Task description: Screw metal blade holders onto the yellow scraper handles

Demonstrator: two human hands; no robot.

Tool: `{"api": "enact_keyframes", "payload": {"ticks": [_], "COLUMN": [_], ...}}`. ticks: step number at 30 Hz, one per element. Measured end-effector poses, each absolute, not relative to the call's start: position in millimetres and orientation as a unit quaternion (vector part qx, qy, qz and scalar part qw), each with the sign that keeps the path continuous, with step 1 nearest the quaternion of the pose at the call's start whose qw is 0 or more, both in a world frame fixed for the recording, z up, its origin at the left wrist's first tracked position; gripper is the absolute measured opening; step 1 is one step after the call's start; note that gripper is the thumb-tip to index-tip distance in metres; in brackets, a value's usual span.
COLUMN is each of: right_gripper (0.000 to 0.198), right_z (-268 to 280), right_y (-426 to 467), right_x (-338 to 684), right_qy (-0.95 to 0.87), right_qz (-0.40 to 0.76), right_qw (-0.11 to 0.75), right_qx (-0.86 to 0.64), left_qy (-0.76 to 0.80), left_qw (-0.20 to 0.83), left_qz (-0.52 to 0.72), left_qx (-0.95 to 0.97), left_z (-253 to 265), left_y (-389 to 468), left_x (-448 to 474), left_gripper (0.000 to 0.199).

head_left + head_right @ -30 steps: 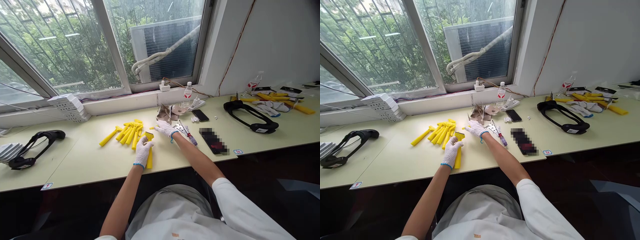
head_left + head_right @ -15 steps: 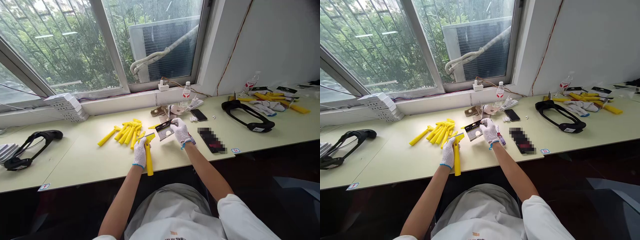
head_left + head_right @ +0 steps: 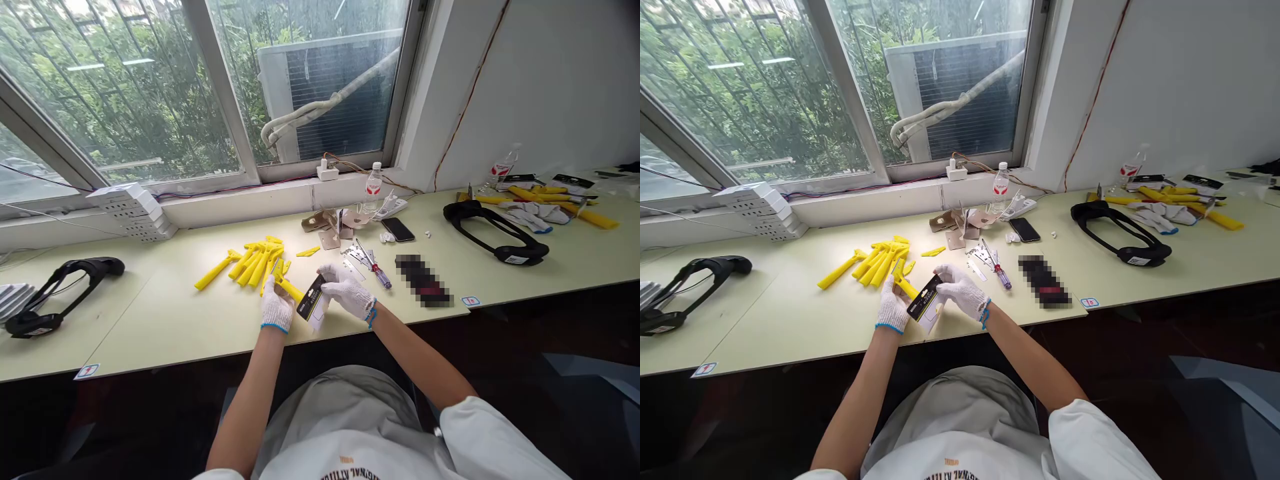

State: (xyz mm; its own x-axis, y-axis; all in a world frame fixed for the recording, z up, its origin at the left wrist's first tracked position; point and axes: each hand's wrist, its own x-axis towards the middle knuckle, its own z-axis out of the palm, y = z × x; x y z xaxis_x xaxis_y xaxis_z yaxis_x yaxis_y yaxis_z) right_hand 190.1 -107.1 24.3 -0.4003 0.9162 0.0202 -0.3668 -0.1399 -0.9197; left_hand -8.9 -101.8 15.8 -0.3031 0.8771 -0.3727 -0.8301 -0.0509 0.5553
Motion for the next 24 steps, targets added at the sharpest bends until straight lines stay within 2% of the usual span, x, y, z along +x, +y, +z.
{"api": "enact_keyframes", "payload": {"ticks": [6,16,24], "right_gripper": [0.035,0.039,0.039], "right_z": [41,48,53], "right_y": [-112,-130,-130], "right_x": [189,189,195], "right_qy": [-0.614,-0.625,-0.641], "right_qz": [0.471,0.350,0.305], "right_qw": [0.517,0.534,0.493], "right_qx": [-0.368,-0.449,-0.503], "left_qy": [0.320,0.326,0.335], "left_qw": [0.606,0.639,0.607], "left_qz": [0.728,0.697,0.721], "left_qx": [0.019,0.016,-0.002], "left_z": [32,44,51], "left_y": [-116,-125,-127], "left_x": [1,16,13], "left_gripper": [0.024,0.024,0.016]}}
